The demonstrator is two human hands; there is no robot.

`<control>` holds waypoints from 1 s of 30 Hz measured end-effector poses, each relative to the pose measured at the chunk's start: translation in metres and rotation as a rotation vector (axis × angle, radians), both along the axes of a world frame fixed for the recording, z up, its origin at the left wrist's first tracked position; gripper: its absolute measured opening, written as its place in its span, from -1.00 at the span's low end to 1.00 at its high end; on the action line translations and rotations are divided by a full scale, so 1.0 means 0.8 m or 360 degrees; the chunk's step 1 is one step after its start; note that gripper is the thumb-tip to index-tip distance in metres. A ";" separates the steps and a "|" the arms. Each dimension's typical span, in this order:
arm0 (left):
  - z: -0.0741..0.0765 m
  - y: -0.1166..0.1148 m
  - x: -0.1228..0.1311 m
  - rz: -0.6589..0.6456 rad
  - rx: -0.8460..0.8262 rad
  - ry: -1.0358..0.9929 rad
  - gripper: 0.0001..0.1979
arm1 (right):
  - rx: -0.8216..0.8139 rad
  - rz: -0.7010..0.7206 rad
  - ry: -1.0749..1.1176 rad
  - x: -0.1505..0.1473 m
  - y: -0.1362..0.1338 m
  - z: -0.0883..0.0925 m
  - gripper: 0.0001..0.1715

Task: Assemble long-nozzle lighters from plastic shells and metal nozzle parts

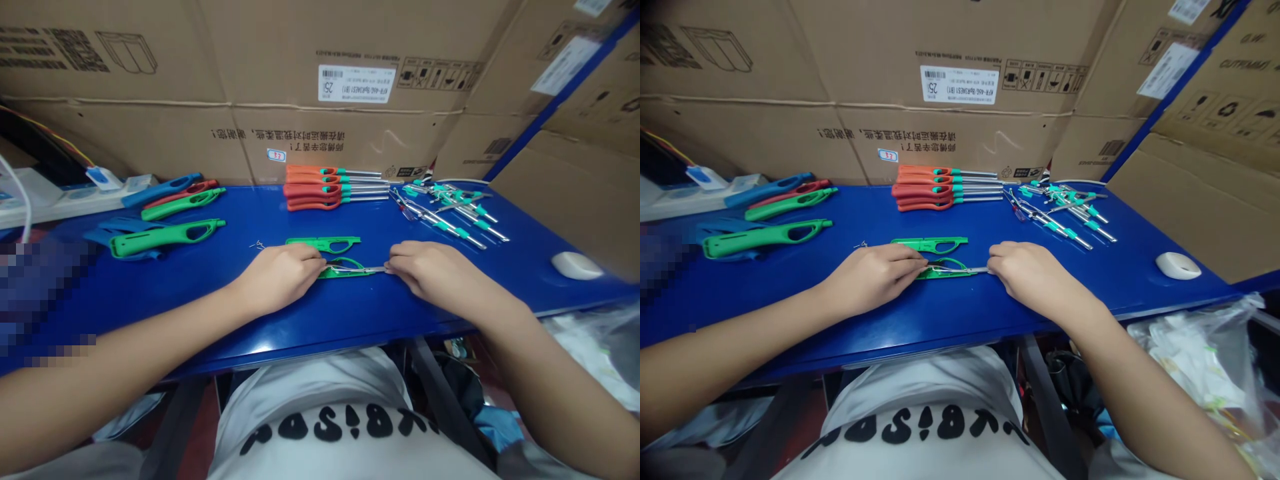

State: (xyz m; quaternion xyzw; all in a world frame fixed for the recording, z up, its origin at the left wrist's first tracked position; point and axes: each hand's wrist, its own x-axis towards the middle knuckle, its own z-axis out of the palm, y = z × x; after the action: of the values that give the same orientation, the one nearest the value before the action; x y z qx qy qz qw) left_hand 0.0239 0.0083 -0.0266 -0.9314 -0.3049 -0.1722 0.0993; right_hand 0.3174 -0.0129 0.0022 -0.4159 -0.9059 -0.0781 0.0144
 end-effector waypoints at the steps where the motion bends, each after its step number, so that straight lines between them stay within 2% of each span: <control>1: 0.001 -0.002 0.000 -0.0010 0.0039 0.0022 -0.68 | -0.0004 -0.0003 -0.0004 0.000 0.000 0.000 -0.73; 6: 0.003 -0.011 0.006 -0.0080 0.0244 0.0224 -0.61 | -0.0010 -0.0038 -0.0053 -0.002 -0.001 0.000 -0.73; 11: 0.003 -0.021 0.012 -0.0030 0.0336 0.0348 -0.63 | -0.0060 -0.0109 -0.0142 -0.008 -0.007 0.007 -0.72; 15: 0.004 -0.023 0.012 0.0047 0.0225 0.0275 -0.69 | -0.0161 -0.0191 -0.0097 -0.014 -0.009 0.014 -0.71; 18: 0.005 -0.021 0.011 0.0124 0.0061 0.0176 -0.74 | -0.0200 -0.0229 0.0067 -0.026 -0.004 0.015 -0.67; 22: 0.004 -0.018 0.009 0.0139 -0.0086 0.0064 -0.76 | -0.0275 -0.0134 0.0373 -0.052 0.006 0.008 -0.73; 25: 0.004 -0.016 0.009 0.0150 -0.0146 0.0006 -0.77 | -0.0354 -0.0122 0.0457 -0.068 0.012 0.000 -0.79; 30: 0.005 -0.015 0.008 0.0160 -0.0206 -0.0045 -0.77 | -0.0458 -0.0129 0.0668 -0.073 0.020 -0.010 -0.85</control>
State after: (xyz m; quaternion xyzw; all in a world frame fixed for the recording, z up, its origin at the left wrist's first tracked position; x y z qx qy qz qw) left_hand 0.0303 -0.0037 -0.0228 -0.9168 -0.3633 -0.1600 0.0431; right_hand 0.2591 0.0027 -0.0061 -0.4567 -0.8675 0.1392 0.1396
